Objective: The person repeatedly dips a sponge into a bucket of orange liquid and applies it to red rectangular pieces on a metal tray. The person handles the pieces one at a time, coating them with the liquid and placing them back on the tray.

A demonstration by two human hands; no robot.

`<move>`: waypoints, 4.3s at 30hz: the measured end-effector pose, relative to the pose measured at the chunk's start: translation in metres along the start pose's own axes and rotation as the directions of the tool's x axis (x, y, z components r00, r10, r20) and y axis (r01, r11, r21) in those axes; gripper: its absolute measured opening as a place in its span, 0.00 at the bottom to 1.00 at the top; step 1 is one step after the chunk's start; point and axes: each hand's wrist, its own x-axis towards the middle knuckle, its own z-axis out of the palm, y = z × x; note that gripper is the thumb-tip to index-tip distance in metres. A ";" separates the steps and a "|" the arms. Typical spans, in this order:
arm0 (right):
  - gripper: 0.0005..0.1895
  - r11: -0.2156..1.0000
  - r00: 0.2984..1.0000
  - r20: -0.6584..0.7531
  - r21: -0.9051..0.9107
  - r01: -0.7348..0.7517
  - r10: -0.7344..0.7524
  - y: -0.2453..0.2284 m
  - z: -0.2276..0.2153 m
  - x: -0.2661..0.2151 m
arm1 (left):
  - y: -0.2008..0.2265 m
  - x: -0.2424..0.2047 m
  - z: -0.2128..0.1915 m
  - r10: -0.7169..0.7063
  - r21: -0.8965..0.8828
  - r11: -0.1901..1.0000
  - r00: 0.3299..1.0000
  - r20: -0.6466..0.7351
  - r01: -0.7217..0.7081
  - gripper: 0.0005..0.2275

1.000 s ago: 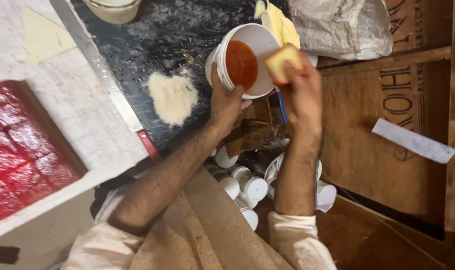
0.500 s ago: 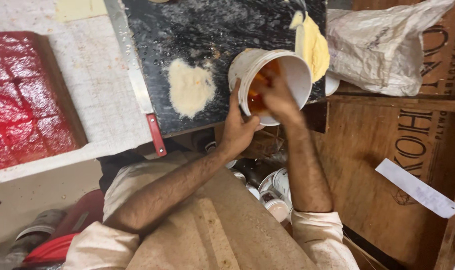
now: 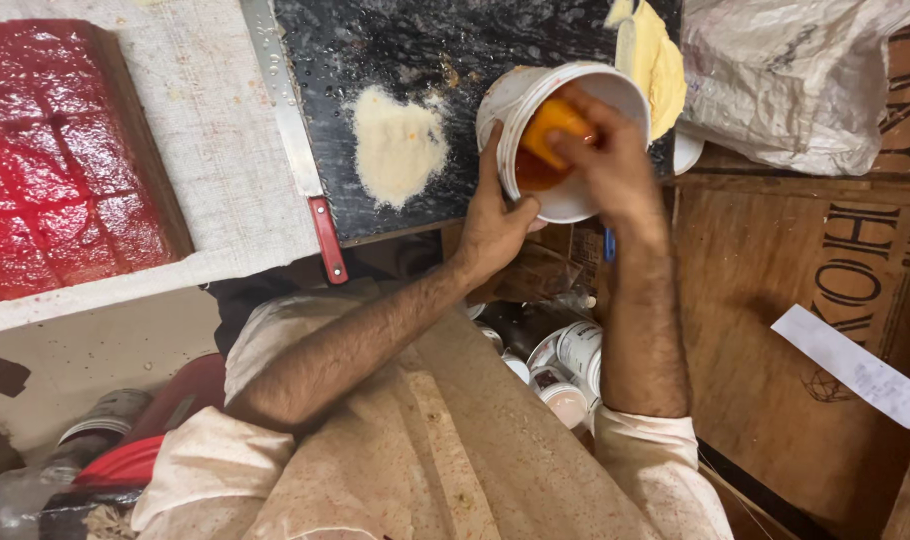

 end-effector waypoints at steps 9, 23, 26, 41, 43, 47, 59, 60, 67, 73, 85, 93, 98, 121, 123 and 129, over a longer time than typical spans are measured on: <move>0.34 0.627 0.968 0.071 -0.750 0.211 -0.240 0.043 0.041 0.028 | -0.011 -0.011 -0.003 0.160 0.267 0.951 0.987 0.010 -0.157 0.44; 0.27 0.512 0.954 0.202 0.857 -0.062 -0.223 0.030 -0.019 -0.006 | -0.006 0.005 0.005 0.162 0.352 0.924 0.987 -0.009 -0.149 0.43; 0.33 0.383 0.919 0.180 0.923 -0.034 -0.352 0.035 -0.014 -0.009 | -0.006 0.015 0.006 -0.042 0.187 0.981 0.998 -0.039 0.049 0.43; 0.36 0.292 0.933 0.215 0.948 -0.128 -0.289 0.038 -0.015 0.023 | 0.025 0.023 0.000 -0.226 0.301 0.922 0.969 -0.095 0.244 0.36; 0.36 0.298 0.952 0.198 0.946 -0.124 -0.233 0.038 -0.016 0.025 | 0.028 0.006 -0.015 -0.175 0.312 0.929 0.980 -0.100 0.198 0.31; 0.38 0.276 0.913 0.153 0.960 -0.046 -0.377 0.042 -0.018 0.016 | 0.033 -0.027 -0.058 -0.198 0.271 0.938 0.976 -0.086 0.214 0.22; 0.35 0.023 0.974 0.227 0.974 -0.227 -0.023 0.036 -0.008 0.022 | 0.086 -0.083 -0.124 -0.071 0.322 0.939 0.986 -0.150 0.116 0.16; 0.34 -0.019 0.979 0.202 0.979 -0.202 -0.004 0.037 -0.008 0.023 | 0.091 -0.087 -0.128 -0.067 0.317 0.941 0.985 -0.159 0.116 0.15; 0.31 0.002 0.970 0.196 0.980 -0.198 0.146 0.027 0.002 0.028 | 0.106 -0.108 -0.155 -0.049 0.297 0.949 0.981 -0.187 0.104 0.15; 0.34 0.125 0.983 -0.138 0.980 0.154 -0.124 -0.037 0.028 -0.010 | 0.118 -0.119 -0.174 -0.086 0.265 0.953 0.970 -0.230 0.147 0.14; 0.35 0.867 0.942 -0.323 0.438 0.239 -0.097 0.007 0.227 0.092 | 0.141 -0.143 -0.200 0.007 0.380 0.921 0.968 -0.252 0.092 0.13; 0.37 0.734 0.698 -0.331 -0.541 0.411 -0.635 0.005 0.204 0.099 | 0.156 -0.144 -0.201 -0.046 0.412 0.896 0.959 -0.280 0.163 0.13; 0.34 0.904 0.972 -0.159 0.417 -0.091 0.171 -0.001 0.200 0.095 | 0.165 -0.143 -0.198 -0.031 0.443 0.885 0.967 -0.253 0.144 0.14; 0.54 0.879 0.794 -0.472 -0.451 0.155 -0.383 0.007 0.224 0.080 | 0.225 -0.190 -0.218 0.173 0.453 0.891 0.944 -0.282 -0.029 0.14; 0.56 0.867 0.757 -0.517 -0.481 0.130 -0.400 -0.038 0.222 0.072 | 0.243 -0.208 -0.248 0.174 0.357 0.932 0.943 -0.284 -0.065 0.14; 0.47 0.907 0.948 0.028 0.300 0.295 -0.317 -0.217 0.372 -0.022 | 0.309 -0.281 -0.358 0.245 0.148 0.969 0.856 -0.455 -0.198 0.13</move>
